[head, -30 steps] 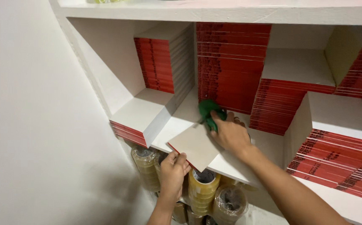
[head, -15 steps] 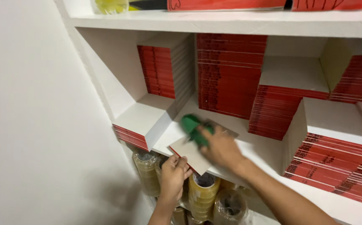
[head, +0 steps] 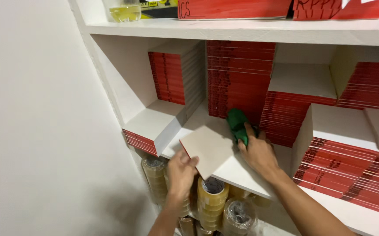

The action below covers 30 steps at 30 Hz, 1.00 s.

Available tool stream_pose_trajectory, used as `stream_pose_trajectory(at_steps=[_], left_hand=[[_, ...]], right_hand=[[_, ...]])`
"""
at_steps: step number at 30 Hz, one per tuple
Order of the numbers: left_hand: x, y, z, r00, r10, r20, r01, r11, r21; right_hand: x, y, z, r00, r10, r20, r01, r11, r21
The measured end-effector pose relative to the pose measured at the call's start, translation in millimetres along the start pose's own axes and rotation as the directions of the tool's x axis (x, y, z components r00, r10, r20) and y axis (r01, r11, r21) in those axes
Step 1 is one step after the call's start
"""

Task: The person picks up sheets of paper one at a time from a stack, places them on a shelf, and rubs the surface of each sheet with a green cloth.

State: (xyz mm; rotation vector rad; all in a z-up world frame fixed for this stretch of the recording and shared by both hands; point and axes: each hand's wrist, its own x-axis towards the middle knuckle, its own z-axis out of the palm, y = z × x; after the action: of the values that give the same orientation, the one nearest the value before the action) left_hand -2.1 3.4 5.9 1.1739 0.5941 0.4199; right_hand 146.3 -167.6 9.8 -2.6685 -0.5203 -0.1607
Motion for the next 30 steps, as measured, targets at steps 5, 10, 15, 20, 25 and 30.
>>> stream_pose_trajectory(at_steps=[5,10,15,20,25,30], left_hand=[[-9.7,52.1,-12.3,0.729,0.682,0.062,-0.630,0.632,0.451],[45.7,86.2,-60.7,0.347,0.920,0.184,-0.703,0.125,0.701],[92.6,76.0,-121.6,0.194,0.894,0.404,-0.495,-0.267,0.827],[112.3,40.7,-156.6,0.191,0.805,0.562,-0.346,-0.481,0.806],[121.0,28.8,-163.9,0.195,0.728,0.657,-0.214,-0.623,0.753],[122.0,21.7,-160.3,0.432,0.707,0.560,-0.188,-0.536,0.823]], right_hand=[[-13.1,-5.4,-18.1,0.998,0.051,0.035,-0.052,0.998,0.033],[-23.2,-18.9,-38.9,0.996,0.057,0.074,-0.060,0.997,0.048],[-19.2,-10.6,-29.2,0.998,0.025,0.052,-0.028,0.998,0.048],[-15.1,-5.2,-25.5,0.998,-0.002,0.061,0.000,0.999,0.032],[-14.9,-7.4,-26.2,0.998,-0.006,0.067,0.005,1.000,0.005],[-7.1,1.7,-13.1,0.999,-0.013,0.052,0.015,0.999,-0.034]])
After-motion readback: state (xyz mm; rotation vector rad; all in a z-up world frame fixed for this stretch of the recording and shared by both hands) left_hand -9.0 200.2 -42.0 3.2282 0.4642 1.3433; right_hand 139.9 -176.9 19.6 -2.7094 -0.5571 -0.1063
